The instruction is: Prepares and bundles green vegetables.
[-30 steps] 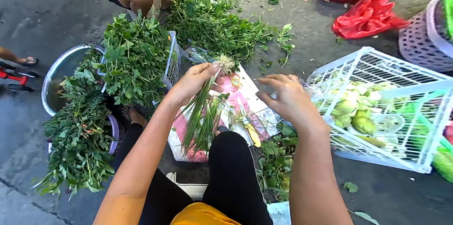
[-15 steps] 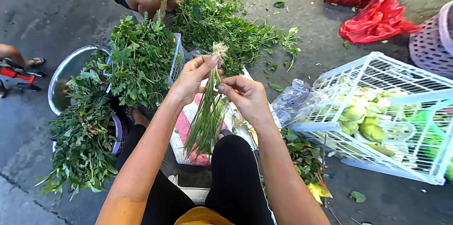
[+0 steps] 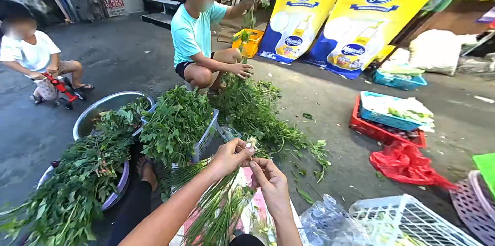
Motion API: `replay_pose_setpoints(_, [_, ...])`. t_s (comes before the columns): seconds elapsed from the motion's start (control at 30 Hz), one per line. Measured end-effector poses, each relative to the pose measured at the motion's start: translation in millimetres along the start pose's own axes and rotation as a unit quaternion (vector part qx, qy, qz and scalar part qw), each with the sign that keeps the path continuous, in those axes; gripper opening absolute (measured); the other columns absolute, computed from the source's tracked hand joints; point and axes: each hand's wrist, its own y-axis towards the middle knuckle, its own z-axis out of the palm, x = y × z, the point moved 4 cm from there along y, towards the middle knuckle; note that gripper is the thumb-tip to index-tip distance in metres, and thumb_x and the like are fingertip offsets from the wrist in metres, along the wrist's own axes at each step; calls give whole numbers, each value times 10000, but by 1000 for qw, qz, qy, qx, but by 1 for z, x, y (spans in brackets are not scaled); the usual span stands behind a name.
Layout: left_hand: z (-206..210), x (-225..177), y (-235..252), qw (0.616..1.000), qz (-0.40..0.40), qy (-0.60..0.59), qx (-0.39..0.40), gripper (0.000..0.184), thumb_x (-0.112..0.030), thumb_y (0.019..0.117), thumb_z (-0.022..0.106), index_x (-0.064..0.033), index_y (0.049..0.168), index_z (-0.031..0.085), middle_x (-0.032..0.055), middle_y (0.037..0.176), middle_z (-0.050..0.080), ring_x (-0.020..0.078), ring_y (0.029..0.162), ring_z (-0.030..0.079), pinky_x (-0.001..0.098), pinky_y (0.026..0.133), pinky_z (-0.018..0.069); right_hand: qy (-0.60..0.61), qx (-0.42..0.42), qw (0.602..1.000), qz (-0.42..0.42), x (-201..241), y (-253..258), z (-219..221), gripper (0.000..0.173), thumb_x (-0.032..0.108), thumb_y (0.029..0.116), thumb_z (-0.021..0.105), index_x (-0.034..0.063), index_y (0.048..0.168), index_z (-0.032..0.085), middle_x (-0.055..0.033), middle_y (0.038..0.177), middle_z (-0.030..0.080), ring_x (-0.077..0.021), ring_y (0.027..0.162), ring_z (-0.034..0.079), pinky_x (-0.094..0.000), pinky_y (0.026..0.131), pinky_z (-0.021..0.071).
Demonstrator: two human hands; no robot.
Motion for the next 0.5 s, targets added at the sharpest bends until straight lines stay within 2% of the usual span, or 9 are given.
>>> replay_pose_setpoints(0.07, [0, -2, -3, 1000, 1, -3, 9, 356, -321, 1067, 548, -9, 1235, 585, 59, 945, 669, 99, 755, 648, 280, 728, 563, 14, -18, 1000, 7, -1, 1, 0, 144, 146, 986, 643, 33, 1059, 694, 14, 785, 675, -20, 454, 450, -180, 395, 370])
replay_pose_setpoints(0.1, [-1, -4, -4, 1000, 5, -4, 17, 352, -318, 1071, 540, -10, 1231, 599, 51, 936, 664, 92, 738, 640, 274, 704, 562, 2, -19, 1000, -6, 1, 2, -2, 133, 146, 981, 652, 40, 1044, 701, 28, 782, 674, -4, 472, 450, -166, 412, 359])
replay_pose_setpoints(0.2, [-10, -11, -7, 996, 40, 43, 73, 332, -292, 1071, 549, 2, 1200, 633, 48, 897, 652, 81, 698, 622, 255, 666, 558, -93, 16, 991, -92, 13, 6, -29, 145, 148, 959, 661, 30, 1024, 714, 33, 856, 704, 30, 670, 604, -142, 609, 515])
replay_pose_setpoints(0.27, [-21, -15, -9, 977, 86, 146, 126, 340, -286, 1072, 550, 18, 1152, 678, 83, 887, 672, 101, 709, 611, 272, 691, 532, -135, 52, 983, -115, 19, 6, -59, 157, 178, 957, 668, 40, 1006, 724, 34, 861, 715, 38, 700, 622, -139, 638, 532])
replay_pose_setpoints(0.37, [-36, -21, -10, 945, 108, 270, 152, 368, -280, 1089, 507, 29, 1123, 703, 150, 930, 716, 207, 814, 678, 402, 819, 547, -244, 76, 961, -102, 25, -4, -103, 171, 162, 953, 656, 9, 984, 725, -21, 849, 701, 1, 708, 619, -171, 665, 536])
replay_pose_setpoints(0.4, [-41, -21, -10, 952, 92, 260, 132, 377, -283, 1094, 494, 32, 1134, 698, 150, 944, 714, 208, 830, 683, 406, 834, 553, -300, 76, 947, -87, 25, -10, -115, 177, 162, 963, 656, 6, 997, 734, -61, 868, 707, -64, 736, 641, -235, 697, 552])
replay_pose_setpoints(0.43, [-46, -22, -10, 967, 70, 222, 99, 376, -281, 1095, 487, 33, 1149, 687, 136, 955, 708, 187, 838, 684, 381, 835, 562, -360, 78, 927, -70, 22, -14, -124, 211, 180, 980, 650, 5, 1039, 752, -129, 922, 720, -191, 805, 675, -362, 759, 567])
replay_pose_setpoints(0.47, [-49, -23, -10, 984, 46, 158, 59, 364, -273, 1095, 483, 31, 1167, 670, 115, 968, 699, 160, 842, 676, 349, 819, 565, -403, 77, 911, -52, 19, -17, -130, 278, 196, 1004, 629, -21, 1123, 756, -234, 1029, 715, -381, 937, 681, -550, 860, 534])
replay_pose_setpoints(0.5, [-51, -24, -9, 997, 24, 77, 22, 343, -259, 1095, 483, 26, 1180, 652, 94, 978, 688, 141, 844, 671, 327, 800, 572, -421, 66, 904, -35, 15, -17, -131, 353, 225, 1029, 594, -51, 1209, 720, -312, 1150, 675, -513, 1064, 633, -670, 942, 468])
